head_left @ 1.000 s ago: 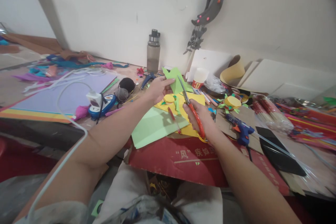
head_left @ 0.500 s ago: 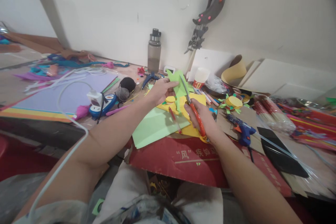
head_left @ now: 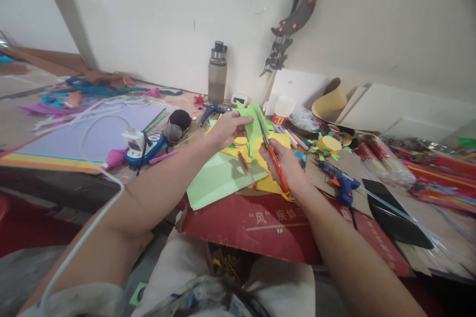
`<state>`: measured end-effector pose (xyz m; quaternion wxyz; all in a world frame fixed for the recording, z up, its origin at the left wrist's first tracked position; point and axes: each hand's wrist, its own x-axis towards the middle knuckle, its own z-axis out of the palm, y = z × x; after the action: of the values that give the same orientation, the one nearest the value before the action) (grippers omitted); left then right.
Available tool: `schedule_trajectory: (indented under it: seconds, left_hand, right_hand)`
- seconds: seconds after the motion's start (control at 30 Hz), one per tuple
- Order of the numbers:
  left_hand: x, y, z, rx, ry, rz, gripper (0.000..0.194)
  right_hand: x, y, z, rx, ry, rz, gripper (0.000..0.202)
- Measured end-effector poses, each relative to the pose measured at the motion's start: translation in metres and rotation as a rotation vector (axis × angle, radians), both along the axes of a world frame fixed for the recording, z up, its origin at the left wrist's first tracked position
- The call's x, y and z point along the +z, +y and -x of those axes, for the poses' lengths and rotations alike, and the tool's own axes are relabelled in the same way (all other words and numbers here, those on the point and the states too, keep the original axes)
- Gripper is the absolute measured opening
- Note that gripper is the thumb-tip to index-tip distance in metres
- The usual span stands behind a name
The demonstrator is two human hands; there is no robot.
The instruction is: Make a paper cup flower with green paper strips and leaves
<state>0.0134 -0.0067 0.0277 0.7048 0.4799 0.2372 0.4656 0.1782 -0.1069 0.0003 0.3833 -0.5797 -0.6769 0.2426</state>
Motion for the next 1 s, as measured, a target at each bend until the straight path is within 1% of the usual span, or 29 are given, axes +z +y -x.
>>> schedule_trajectory:
  seconds: [0.17,0.33,0.5,0.63,0.73,0.87,1.0]
  left_hand:
    - [-0.005,0.001,-0.001,-0.039,0.024,-0.026,0.011]
    - [-0.004,-0.001,-0.001,-0.044,0.021,-0.021,0.011]
    - [-0.002,0.000,-0.001,-0.038,0.038,-0.010,0.014]
    - [-0.002,0.001,0.000,-0.047,0.068,-0.025,0.017]
    - [-0.001,0.001,0.001,-0.018,0.112,-0.043,0.016]
    - [0.001,0.002,0.003,0.023,0.152,-0.061,0.020]
    - [0.002,0.004,0.003,0.070,0.148,-0.059,0.022]
  right_hand:
    - [-0.002,0.001,-0.001,-0.029,-0.004,-0.002,0.028]
    - [-0.007,0.004,-0.001,-0.055,-0.023,-0.038,0.029]
    - [-0.005,0.001,0.001,-0.072,0.024,-0.019,0.030]
    - [-0.002,-0.001,0.003,-0.089,0.047,-0.009,0.026]
    - [0.002,-0.003,0.006,-0.105,0.072,0.029,0.025]
    - [0.006,-0.005,0.009,-0.130,0.116,0.067,0.027]
    - [0.003,-0.002,0.007,-0.105,0.154,0.070,0.027]
